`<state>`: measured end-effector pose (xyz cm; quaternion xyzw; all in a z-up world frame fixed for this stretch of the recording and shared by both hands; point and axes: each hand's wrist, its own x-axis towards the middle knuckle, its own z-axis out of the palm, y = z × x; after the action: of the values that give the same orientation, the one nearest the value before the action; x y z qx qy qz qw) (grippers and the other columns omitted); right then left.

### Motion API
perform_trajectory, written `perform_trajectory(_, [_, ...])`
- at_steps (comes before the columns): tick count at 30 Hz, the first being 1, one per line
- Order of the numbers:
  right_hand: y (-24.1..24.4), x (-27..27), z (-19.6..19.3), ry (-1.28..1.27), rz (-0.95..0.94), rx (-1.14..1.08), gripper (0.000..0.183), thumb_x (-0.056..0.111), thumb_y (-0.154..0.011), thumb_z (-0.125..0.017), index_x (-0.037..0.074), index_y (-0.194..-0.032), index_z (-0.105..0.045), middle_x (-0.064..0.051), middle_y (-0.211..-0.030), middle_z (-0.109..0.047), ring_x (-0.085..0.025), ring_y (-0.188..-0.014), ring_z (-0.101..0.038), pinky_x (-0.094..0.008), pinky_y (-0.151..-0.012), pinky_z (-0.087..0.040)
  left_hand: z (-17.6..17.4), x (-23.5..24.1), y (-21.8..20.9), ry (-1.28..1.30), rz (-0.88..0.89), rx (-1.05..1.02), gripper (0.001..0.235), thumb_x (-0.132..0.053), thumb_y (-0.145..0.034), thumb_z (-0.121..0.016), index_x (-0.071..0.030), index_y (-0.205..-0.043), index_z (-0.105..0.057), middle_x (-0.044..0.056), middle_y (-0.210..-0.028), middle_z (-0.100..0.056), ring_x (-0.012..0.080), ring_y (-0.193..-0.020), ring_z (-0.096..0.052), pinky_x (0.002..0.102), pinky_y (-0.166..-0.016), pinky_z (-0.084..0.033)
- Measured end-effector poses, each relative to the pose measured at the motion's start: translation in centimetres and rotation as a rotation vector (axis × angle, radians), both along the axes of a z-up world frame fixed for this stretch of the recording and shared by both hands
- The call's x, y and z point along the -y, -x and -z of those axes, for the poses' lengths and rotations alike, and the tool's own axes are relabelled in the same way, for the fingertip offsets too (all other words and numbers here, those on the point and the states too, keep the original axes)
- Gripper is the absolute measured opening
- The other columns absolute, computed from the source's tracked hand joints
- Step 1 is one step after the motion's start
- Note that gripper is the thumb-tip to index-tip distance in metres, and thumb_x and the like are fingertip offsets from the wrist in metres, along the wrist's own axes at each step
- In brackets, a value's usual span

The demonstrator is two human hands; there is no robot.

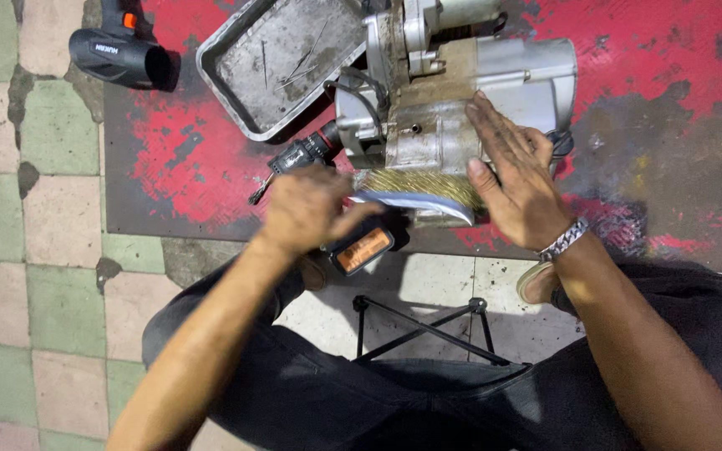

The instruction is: The person scrubs a motorcycle engine block with a wire brush, focusing on the cylinder head and side casing. They then connect an air hose to a blow gun and use compressed air to remove debris from the engine crevices. The person continues to scrub and blow air on the engine components.

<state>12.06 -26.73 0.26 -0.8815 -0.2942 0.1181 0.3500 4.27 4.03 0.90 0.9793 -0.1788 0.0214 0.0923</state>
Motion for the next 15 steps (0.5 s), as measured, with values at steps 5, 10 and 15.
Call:
perform_trajectory(5, [0.4, 0.0, 0.2, -0.006, -0.002, 0.038, 0.067, 0.048, -0.111, -0.028, 0.006, -0.163, -0.027, -0.02, -0.17, -0.027, -0.031, -0.157, -0.028, -0.047, -0.121, -0.015, -3.7, -7.7, 0.9, -0.034, -0.175, -0.04, 0.049, -0.057, -0.092, -0.072, -0.01, -0.079, -0.069, 0.007, -0.068, -0.067, 0.027, -0.064, -0.068, 0.042, -0.056, -0.051])
perform_trajectory(10, [0.0, -0.3, -0.2, 0.017, -0.006, 0.044, 0.065, 0.044, -0.11, -0.03, 0.005, -0.163, -0.027, -0.019, -0.17, -0.027, -0.031, -0.157, -0.028, -0.048, -0.122, -0.014, -0.6, -2.0, 0.7, 0.102, 0.059, 0.028, 0.051, -0.06, -0.087, -0.073, -0.011, -0.077, -0.067, 0.008, -0.066, -0.066, 0.0285, -0.061, -0.067, 0.042, -0.055, -0.051])
perform_trajectory(15, [0.2, 0.1, -0.4, 0.002, -0.014, 0.022, 0.065, 0.044, -0.112, -0.028, 0.003, -0.163, -0.027, -0.02, -0.171, -0.025, -0.032, -0.158, -0.027, -0.048, -0.122, -0.014, -1.5, -7.3, 1.9, 0.019, -0.132, -0.016, 0.046, -0.057, -0.091, -0.073, -0.011, -0.085, -0.071, 0.005, -0.069, -0.068, 0.0261, -0.063, -0.068, 0.041, -0.056, -0.052])
